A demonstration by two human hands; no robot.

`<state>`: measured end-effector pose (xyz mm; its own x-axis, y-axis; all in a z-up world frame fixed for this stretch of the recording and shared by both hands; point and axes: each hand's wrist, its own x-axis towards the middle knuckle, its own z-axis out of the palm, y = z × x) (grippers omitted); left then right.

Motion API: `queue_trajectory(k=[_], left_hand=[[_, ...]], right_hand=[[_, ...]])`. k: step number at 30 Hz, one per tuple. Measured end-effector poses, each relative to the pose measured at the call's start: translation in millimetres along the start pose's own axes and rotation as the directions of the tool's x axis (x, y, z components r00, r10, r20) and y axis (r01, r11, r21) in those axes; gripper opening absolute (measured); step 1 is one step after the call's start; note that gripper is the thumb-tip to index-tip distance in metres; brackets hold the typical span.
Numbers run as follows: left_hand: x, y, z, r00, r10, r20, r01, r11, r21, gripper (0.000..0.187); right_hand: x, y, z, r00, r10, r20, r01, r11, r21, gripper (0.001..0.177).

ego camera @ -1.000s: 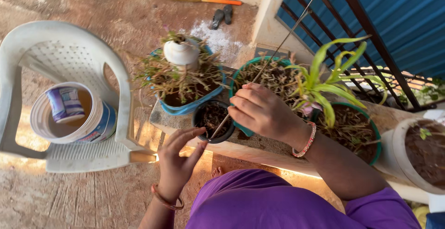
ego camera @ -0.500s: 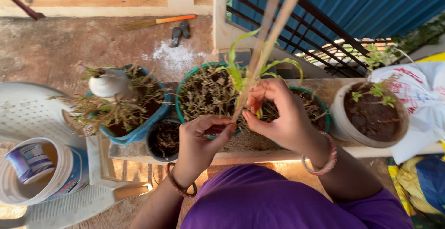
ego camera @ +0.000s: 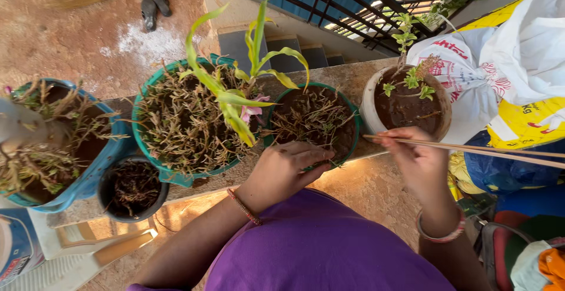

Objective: The person is weeding potted plants on a balcony. They pull out dry weeds and debris from the soil of several pots by hand and discard them. The person also uses a thin stick to loosen the soil in one of the pots.

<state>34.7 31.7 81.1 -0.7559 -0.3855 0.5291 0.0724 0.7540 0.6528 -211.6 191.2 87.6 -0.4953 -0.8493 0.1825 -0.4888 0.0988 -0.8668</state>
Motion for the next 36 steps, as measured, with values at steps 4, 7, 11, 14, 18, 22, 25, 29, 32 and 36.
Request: queue_trajectory(k=[4, 7, 11, 14, 18, 22, 25, 29, 32, 36], left_hand=[[4, -28, 33, 0.996, 0.078, 0.051, -0.082, 0.993, 0.087, 0.020], [11, -48, 46, 0.997, 0.080, 0.009, -0.080, 0.971, 0.226, 0.018], [12, -63, 54, 0.998, 0.030, -0.048, -0.014, 0.953, 0.302, 0.030], [10, -66, 56, 0.998, 0.022, -0.059, -0.003, 0.954, 0.299, 0.036], [8, -65, 56, 0.997, 0.009, -0.074, 0.012, 0.961, 0.278, 0.035], [6, -64, 56, 0.997, 0.006, -0.074, 0.015, 0.959, 0.281, 0.035], [5, -68, 57, 0.997, 0.005, -0.078, 0.017, 0.960, 0.279, 0.034], [1, -71, 60, 0.997, -0.006, -0.080, 0.029, 0.958, 0.284, 0.031], [2, -72, 61, 0.996, -0.006, -0.085, 0.029, 0.961, 0.276, 0.030], [3, -72, 60, 0.997, -0.004, -0.081, 0.026, 0.962, 0.271, 0.029]], right_hand=[[7, 36, 21, 0.988, -0.156, 0.013, 0.157, 0.982, -0.104, 0.012], [15, 46, 33, 0.975, -0.218, 0.041, 0.221, 0.935, -0.277, 0.011], [26, 41, 40, 0.986, -0.128, 0.111, 0.166, 0.851, -0.498, 0.013], [30, 31, 41, 0.986, -0.003, 0.167, 0.108, 0.772, -0.626, 0.015], [37, 23, 39, 0.986, 0.019, 0.168, 0.072, 0.854, -0.515, 0.013], [37, 25, 45, 0.981, -0.072, 0.180, 0.109, 0.972, -0.206, 0.012], [34, 25, 42, 0.988, -0.141, 0.070, 0.156, 0.931, -0.330, 0.012], [32, 27, 46, 0.986, -0.120, 0.119, 0.164, 0.846, -0.508, 0.013], [38, 26, 48, 0.985, -0.104, 0.137, 0.158, 0.859, -0.488, 0.014], [48, 26, 50, 0.985, 0.009, 0.174, 0.074, 0.883, -0.464, 0.014]])
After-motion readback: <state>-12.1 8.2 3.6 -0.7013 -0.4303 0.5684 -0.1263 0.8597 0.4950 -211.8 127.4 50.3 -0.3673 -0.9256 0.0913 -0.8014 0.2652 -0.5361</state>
